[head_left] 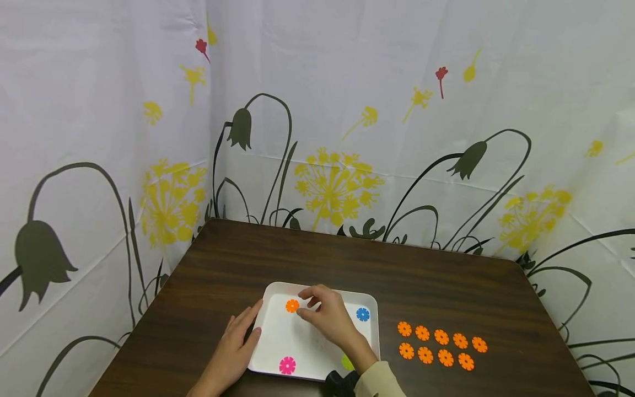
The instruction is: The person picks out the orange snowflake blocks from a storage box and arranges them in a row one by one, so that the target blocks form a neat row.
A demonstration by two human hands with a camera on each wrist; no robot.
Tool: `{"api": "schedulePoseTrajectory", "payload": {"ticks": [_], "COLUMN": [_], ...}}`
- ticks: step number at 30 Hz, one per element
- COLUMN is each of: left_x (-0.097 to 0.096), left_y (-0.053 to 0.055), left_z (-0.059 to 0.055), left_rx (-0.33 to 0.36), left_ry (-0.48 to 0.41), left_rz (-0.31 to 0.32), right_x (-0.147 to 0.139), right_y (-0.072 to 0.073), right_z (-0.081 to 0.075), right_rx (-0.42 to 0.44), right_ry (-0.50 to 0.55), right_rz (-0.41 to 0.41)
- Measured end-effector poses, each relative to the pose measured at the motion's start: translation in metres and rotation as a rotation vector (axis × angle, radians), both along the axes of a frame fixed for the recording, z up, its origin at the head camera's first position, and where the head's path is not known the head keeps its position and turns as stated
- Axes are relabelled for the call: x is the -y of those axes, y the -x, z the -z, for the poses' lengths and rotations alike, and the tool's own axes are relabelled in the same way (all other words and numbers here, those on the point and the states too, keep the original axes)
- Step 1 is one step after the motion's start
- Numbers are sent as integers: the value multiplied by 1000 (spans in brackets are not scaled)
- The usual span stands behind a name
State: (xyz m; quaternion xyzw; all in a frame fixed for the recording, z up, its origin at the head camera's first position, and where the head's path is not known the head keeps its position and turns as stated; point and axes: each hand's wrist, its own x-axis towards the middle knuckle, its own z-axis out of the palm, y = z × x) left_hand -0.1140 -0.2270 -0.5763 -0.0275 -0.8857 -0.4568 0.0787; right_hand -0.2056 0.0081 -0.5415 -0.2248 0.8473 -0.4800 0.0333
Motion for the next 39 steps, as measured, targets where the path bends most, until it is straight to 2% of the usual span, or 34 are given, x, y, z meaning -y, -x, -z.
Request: {"api": "schedulePoseTrajectory", "payload": {"ticks": [6,19,26,34,39], "left_x": [1,2,1,1,2], "left_y": [1,1,0,0,-1], "left_z": [1,-1,0,0,0], "left_rx": [40,34,23,39,25], "left_ry": [1,5,6,2,6], "left_rz": [4,8,0,1,6], "right_x": [13,24,30,38,39], "right_y": [5,13,17,21,20], "right_z": [-2,2,3,2,5], "right_rx": [14,28,-49,-125,-189], "right_ry": [-28,-118,-230,-388,-471], "right_rz": [-24,-69,-105,-107,-103]}}
